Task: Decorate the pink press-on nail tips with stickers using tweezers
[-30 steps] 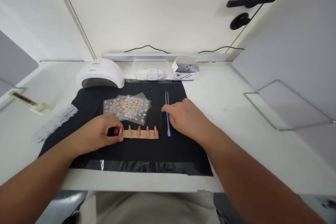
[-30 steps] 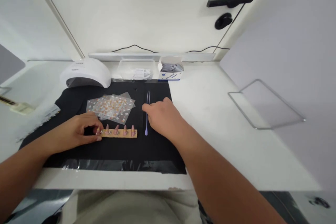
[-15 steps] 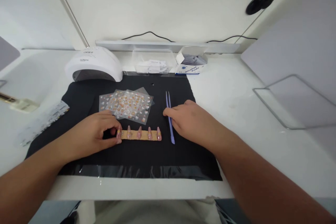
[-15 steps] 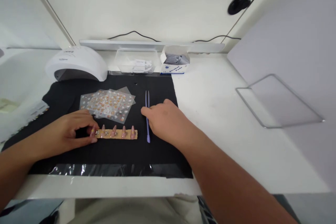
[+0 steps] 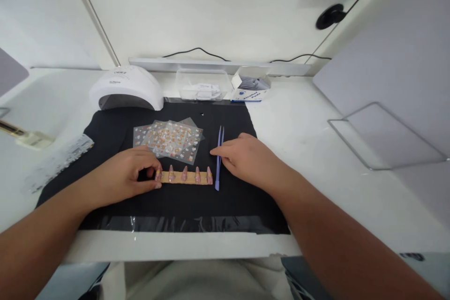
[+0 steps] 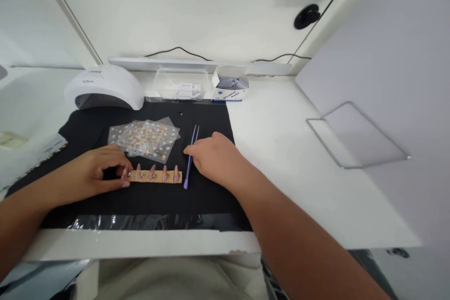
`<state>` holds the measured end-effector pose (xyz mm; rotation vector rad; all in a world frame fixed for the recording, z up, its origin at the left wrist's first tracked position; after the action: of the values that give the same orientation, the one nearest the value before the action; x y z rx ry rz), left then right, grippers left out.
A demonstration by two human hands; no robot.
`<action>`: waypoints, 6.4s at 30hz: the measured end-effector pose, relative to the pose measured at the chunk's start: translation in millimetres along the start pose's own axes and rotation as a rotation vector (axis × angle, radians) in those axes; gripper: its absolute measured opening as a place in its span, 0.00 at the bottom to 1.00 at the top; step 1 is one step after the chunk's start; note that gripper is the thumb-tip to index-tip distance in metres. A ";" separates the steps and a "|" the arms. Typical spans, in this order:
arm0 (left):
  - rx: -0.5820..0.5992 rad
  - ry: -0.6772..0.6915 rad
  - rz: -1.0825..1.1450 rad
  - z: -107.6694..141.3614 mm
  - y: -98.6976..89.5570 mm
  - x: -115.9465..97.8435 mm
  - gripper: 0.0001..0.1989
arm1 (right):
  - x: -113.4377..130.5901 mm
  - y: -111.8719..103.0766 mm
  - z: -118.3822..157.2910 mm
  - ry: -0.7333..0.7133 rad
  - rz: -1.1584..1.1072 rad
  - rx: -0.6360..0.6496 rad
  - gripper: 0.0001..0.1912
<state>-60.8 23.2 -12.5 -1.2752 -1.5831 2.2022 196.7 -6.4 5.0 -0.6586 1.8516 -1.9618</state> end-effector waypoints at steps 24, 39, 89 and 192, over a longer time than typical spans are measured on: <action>-0.006 -0.002 0.016 0.4 -2.0 -0.8 0.05 | -11.7 1.4 -2.6 0.034 -0.046 -0.008 0.12; -0.059 0.037 0.007 -0.4 -2.1 -2.6 0.05 | -12.0 2.3 -4.6 0.019 -0.059 -0.042 0.13; -1.443 -0.676 0.405 149.0 -80.6 121.5 0.09 | -29.2 -13.6 8.1 -0.016 -0.484 -0.795 0.06; -0.119 0.001 0.316 -34.2 -44.6 14.8 0.13 | 2.6 -37.9 -97.8 -0.156 -1.387 -0.636 0.08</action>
<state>-61.5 75.1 13.6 -1.6628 -1.6309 2.3085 141.7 75.8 39.9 -2.7410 2.0654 -1.6460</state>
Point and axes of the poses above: each hand's wrist, its own z-axis away from the middle knuckle, its own y-axis out of the palm, x = y × z, the point moved 3 cm from there along -z, towards the middle knuckle, and after that the axes turned 6 degrees about -y, right-handed, at the moved point
